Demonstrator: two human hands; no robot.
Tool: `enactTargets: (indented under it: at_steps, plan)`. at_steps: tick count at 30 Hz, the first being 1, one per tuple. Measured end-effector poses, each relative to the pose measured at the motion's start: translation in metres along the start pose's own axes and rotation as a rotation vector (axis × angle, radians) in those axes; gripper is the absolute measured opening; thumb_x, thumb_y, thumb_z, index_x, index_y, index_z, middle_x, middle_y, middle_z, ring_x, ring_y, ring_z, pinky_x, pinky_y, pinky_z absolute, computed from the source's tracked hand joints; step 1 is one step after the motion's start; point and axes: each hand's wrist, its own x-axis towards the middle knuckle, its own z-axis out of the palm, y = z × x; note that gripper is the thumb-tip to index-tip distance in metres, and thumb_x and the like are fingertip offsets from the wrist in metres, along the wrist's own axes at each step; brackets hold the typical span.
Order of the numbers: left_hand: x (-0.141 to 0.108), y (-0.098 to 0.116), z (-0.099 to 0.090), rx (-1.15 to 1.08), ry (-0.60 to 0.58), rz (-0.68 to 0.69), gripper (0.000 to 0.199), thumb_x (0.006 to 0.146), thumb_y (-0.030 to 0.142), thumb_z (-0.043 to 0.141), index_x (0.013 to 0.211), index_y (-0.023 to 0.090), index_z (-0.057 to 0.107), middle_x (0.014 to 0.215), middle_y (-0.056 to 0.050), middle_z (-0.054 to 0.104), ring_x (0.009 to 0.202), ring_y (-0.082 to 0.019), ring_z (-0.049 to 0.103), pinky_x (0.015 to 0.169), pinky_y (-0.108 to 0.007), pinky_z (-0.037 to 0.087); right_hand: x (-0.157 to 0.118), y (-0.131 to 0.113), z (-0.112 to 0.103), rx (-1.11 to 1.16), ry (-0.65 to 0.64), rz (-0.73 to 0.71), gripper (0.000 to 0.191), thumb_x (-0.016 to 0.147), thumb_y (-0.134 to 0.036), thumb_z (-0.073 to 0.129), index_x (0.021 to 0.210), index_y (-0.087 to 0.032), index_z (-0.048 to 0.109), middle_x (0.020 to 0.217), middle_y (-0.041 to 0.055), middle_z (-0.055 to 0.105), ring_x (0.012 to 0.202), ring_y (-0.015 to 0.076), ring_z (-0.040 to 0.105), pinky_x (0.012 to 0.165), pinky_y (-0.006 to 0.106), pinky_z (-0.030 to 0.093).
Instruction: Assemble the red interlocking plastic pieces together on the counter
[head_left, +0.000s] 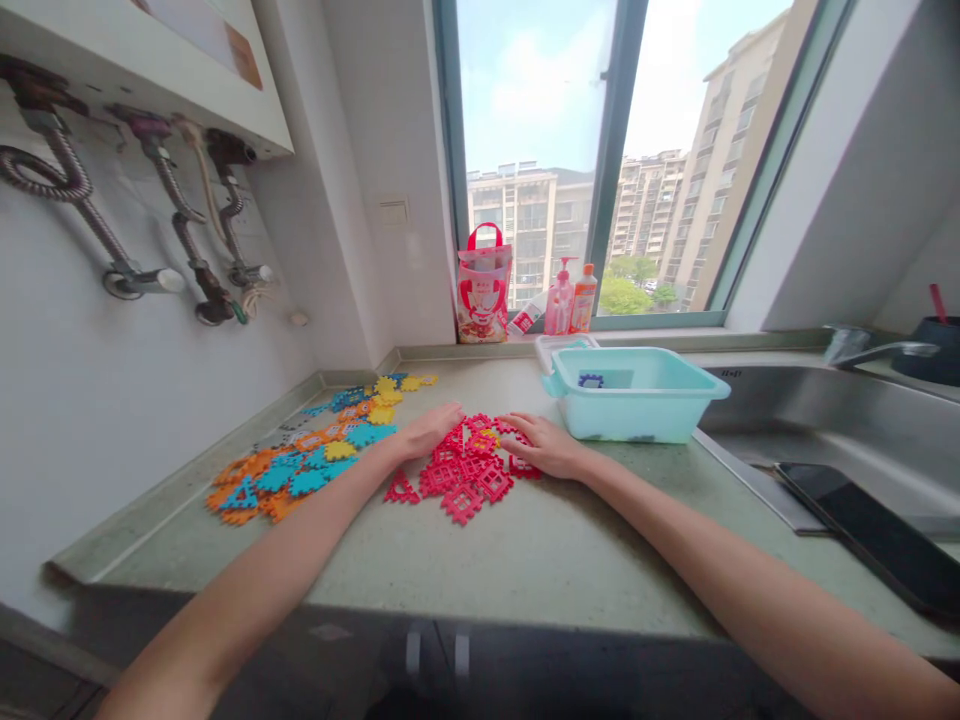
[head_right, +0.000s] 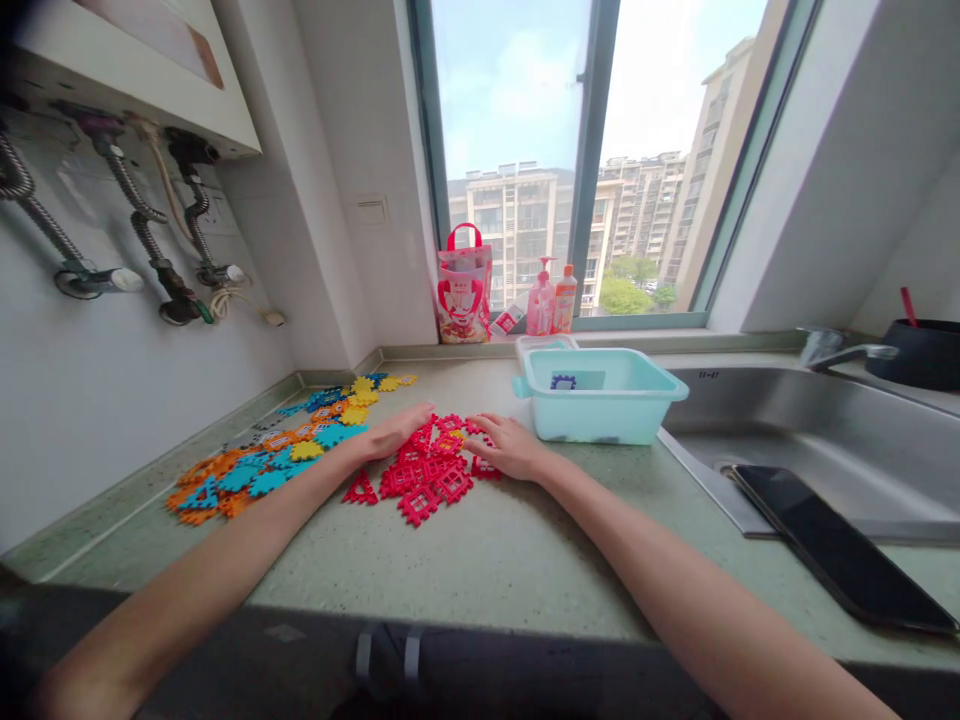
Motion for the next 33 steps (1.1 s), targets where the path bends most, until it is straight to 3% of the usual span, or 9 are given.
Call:
enactTargets:
  at_steps: [2,5,8,10,15,21,23,28,33]
  plan:
    - [-0.011,0.007,-0.007,-0.060,0.063,0.015,0.077,0.103,0.063,0.017,0.158,0.017,0.045,0.167,-0.010,0.040,0.154,-0.028,0.036,0.129,-0.041,0.027,-0.001,-0.003,-0.003,0.049,-0.011,-0.027,0.059,0.105,-0.060,0.046,0.148,-0.021,0.057,0.150,0.0143,0.059,0.137,0.0308,0.056,0.119,0.047,0.040]
    - [-0.022,0.005,-0.031,0.004,0.099,0.134,0.064,0.104,0.054,0.028,0.141,0.017,0.064,0.150,-0.010,0.061,0.140,-0.029,0.053,0.122,-0.039,0.036,-0.002,-0.008,-0.007,0.106,0.000,-0.026,0.056,0.106,-0.056,0.044,0.146,-0.020,0.059,0.145,0.0144,0.063,0.133,0.0292,0.060,0.117,0.046,0.043]
    - [-0.028,-0.010,-0.054,0.206,0.027,0.123,0.048,0.092,0.051,0.054,0.122,0.020,0.076,0.128,-0.009,0.074,0.119,-0.028,0.065,0.109,-0.037,0.048,-0.002,-0.008,-0.011,0.112,0.037,-0.020,0.052,0.107,-0.053,0.045,0.143,-0.020,0.061,0.138,0.0144,0.067,0.126,0.0285,0.064,0.113,0.046,0.046]
    - [-0.031,-0.021,-0.063,0.238,-0.039,0.051,0.053,0.080,0.053,0.069,0.122,0.021,0.076,0.121,-0.008,0.075,0.108,-0.026,0.069,0.096,-0.034,0.053,-0.002,-0.007,-0.011,0.101,0.056,-0.030,0.049,0.107,-0.051,0.046,0.141,-0.021,0.063,0.137,0.0139,0.067,0.126,0.0285,0.064,0.114,0.046,0.046]
    - [-0.033,-0.026,-0.064,0.087,-0.146,-0.025,0.070,0.066,0.062,0.083,0.125,0.025,0.077,0.107,-0.005,0.078,0.091,-0.022,0.070,0.075,-0.028,0.053,-0.004,-0.006,-0.011,0.081,0.075,-0.056,0.048,0.106,-0.050,0.048,0.141,-0.022,0.063,0.139,0.0134,0.066,0.127,0.0285,0.063,0.114,0.046,0.045]
    - [-0.035,-0.022,-0.066,0.051,-0.117,0.042,0.036,0.073,0.052,0.079,0.090,0.021,0.083,0.077,-0.001,0.074,0.071,-0.018,0.064,0.061,-0.026,0.044,-0.005,-0.007,-0.011,0.074,0.087,-0.087,0.045,0.103,-0.051,0.054,0.136,-0.023,0.068,0.134,0.0131,0.069,0.123,0.0285,0.066,0.111,0.045,0.048]
    - [-0.034,-0.021,-0.066,0.023,-0.033,0.078,0.032,0.080,0.050,0.074,0.084,0.019,0.081,0.070,-0.001,0.070,0.065,-0.015,0.060,0.058,-0.025,0.042,-0.005,-0.006,-0.011,0.074,0.094,-0.093,0.044,0.103,-0.050,0.054,0.134,-0.023,0.069,0.132,0.0128,0.070,0.121,0.0280,0.067,0.110,0.045,0.049]
    - [-0.031,0.005,-0.048,-0.120,0.435,0.367,0.022,0.084,0.039,0.075,0.082,0.017,0.078,0.085,-0.006,0.073,0.071,-0.014,0.064,0.056,-0.021,0.047,-0.005,-0.013,-0.012,0.114,0.161,-0.120,0.039,0.103,-0.046,0.055,0.130,-0.023,0.071,0.132,0.0112,0.072,0.121,0.0269,0.068,0.109,0.044,0.051]
    - [-0.037,0.047,-0.018,-0.112,0.477,0.700,0.013,0.089,0.023,0.070,0.077,0.019,0.072,0.104,-0.006,0.071,0.086,-0.014,0.068,0.077,-0.027,0.059,-0.010,-0.036,-0.014,0.176,0.186,-0.183,0.057,0.092,-0.047,0.073,0.144,-0.026,0.061,0.134,0.0094,0.072,0.120,0.0258,0.070,0.108,0.044,0.052]
